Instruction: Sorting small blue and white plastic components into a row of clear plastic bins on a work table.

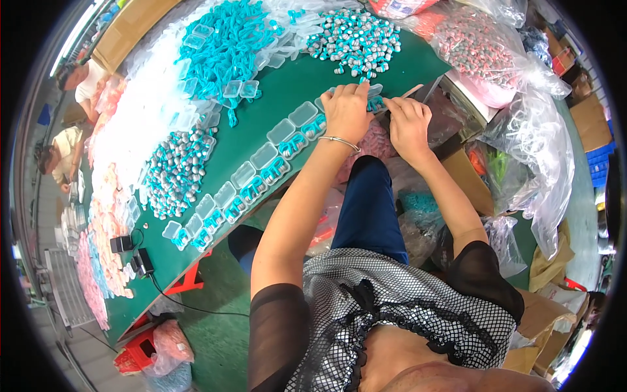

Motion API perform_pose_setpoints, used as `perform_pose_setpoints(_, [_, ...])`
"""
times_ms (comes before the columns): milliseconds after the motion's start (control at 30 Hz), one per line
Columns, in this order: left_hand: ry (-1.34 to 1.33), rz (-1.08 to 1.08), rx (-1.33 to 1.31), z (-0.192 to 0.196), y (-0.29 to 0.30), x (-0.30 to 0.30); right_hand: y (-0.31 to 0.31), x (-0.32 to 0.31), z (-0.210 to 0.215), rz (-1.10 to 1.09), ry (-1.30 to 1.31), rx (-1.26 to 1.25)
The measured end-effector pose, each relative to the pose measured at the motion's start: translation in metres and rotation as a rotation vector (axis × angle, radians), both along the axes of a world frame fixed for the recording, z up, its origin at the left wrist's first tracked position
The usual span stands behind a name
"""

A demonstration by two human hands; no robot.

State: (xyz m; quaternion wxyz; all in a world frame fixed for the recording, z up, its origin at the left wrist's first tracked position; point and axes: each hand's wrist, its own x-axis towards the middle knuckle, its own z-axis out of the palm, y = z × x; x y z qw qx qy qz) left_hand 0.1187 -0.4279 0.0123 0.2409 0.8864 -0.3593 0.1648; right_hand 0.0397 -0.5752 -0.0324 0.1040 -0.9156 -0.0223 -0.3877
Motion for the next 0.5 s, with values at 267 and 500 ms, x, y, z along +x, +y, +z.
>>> perform_pose_setpoints(267, [-0.141, -0.088, -0.072, -0.004, 0.003, -0.002, -0.009, -0.006, 0.009, 0.015, 0.049, -0.238])
perform_pose_setpoints(500, [-0.192, -0.153, -0.060, -0.017, 0.001, 0.002, -0.020, 0.005, 0.024, 0.160, 0.032, 0.128])
